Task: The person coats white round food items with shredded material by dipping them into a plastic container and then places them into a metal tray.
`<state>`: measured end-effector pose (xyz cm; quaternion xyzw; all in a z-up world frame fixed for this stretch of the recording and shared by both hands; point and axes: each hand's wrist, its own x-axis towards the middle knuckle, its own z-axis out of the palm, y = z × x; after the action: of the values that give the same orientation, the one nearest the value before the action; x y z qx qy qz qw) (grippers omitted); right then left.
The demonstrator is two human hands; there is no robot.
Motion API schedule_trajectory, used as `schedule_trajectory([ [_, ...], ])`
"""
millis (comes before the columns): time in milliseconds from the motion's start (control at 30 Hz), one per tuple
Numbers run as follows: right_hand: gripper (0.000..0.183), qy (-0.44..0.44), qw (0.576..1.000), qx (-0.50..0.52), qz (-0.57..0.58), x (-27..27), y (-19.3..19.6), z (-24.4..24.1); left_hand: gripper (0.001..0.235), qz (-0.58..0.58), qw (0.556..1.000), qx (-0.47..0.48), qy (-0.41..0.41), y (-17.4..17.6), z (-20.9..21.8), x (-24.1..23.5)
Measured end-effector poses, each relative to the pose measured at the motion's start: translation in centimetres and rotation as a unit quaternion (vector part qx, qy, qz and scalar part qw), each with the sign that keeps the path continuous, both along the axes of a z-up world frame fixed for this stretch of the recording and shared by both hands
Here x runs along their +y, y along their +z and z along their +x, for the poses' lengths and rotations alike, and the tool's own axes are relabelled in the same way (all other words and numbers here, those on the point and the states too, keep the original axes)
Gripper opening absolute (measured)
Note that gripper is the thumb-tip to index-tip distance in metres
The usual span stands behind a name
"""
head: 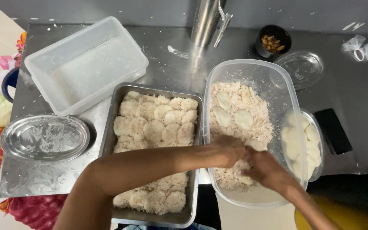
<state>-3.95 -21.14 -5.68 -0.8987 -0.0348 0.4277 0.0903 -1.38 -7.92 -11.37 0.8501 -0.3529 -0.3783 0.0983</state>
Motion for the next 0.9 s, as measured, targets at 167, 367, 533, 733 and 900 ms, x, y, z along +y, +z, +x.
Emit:
schedule_trajectory([
  [167, 0.069, 0.023, 1.0, -0.002, 0.015, -1.2, -1.8, -0.3, 0.017, 0.003, 1.0, 0.011, -0.003, -1.9, 0.7, -1.1],
  [367, 0.065, -0.014, 0.996, -0.035, 0.081, -2.6, -2.7, -0.1, 0.028, -0.105, 0.994, -0.008, 0.018, -2.5, 2.2, 0.2],
  [533, 0.052, 0.163, 0.96, -0.179, 0.139, 0.3, -3.6, -1.2, 0.015, -0.048, 0.996, -0.078, 0.005, -1.2, 0.9, -0.4],
  [733, 0.033, -0.007, 0.995, -0.097, 0.015, -2.0, -1.5, 0.3, 0.016, -0.054, 0.998, -0.02, 0.028, -0.8, 2.8, 0.5],
  [900, 0.052, -0.008, 0.984, -0.127, 0.125, -2.9, -2.5, 0.6, 0.01, -0.038, 0.998, -0.046, 0.035, -0.5, 2.9, 1.1],
])
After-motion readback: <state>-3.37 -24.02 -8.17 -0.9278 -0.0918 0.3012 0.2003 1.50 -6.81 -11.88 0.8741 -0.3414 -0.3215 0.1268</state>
